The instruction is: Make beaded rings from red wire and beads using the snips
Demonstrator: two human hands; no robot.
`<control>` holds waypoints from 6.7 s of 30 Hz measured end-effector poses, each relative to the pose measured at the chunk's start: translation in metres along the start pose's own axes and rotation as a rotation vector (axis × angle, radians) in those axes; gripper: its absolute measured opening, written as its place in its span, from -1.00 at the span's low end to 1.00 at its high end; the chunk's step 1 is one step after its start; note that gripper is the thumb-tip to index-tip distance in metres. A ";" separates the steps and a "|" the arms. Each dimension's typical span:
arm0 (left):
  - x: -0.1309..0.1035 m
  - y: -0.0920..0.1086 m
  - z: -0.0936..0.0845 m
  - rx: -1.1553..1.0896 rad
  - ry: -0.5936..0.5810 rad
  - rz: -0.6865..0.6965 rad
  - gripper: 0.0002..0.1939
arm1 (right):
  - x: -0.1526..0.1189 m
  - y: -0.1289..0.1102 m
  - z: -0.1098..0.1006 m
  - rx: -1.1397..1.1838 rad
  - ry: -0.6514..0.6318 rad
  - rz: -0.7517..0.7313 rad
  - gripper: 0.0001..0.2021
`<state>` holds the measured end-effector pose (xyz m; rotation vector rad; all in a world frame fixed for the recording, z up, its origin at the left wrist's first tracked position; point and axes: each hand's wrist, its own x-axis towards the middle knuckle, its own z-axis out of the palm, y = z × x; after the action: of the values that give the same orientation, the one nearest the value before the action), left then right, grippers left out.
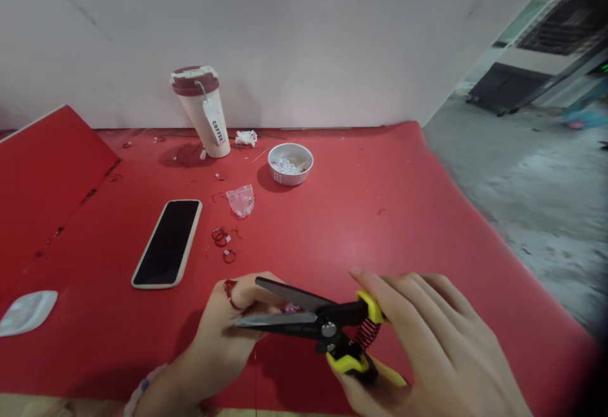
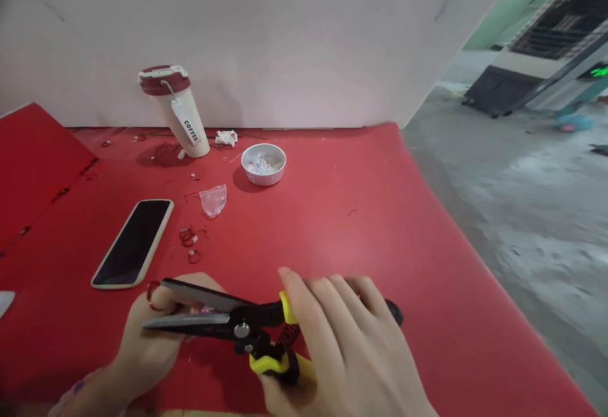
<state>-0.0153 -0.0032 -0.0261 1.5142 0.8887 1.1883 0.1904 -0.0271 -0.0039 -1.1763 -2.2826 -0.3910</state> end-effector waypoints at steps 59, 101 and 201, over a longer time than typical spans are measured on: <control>-0.008 -0.010 -0.008 -0.276 -0.188 -0.107 -0.82 | -0.031 0.000 -0.001 0.131 -0.158 0.075 -0.38; -0.006 0.013 0.007 0.054 0.154 0.192 -0.77 | -0.025 -0.009 0.029 1.344 -0.682 0.859 -0.63; 0.040 0.003 -0.010 -0.055 0.041 -0.524 -0.73 | -0.025 -0.012 0.068 -0.101 -0.236 0.687 -0.10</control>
<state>-0.0149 0.0360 -0.0128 1.1169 1.1807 0.8507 0.1703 -0.0173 -0.0742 -2.0390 -1.8854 -0.1038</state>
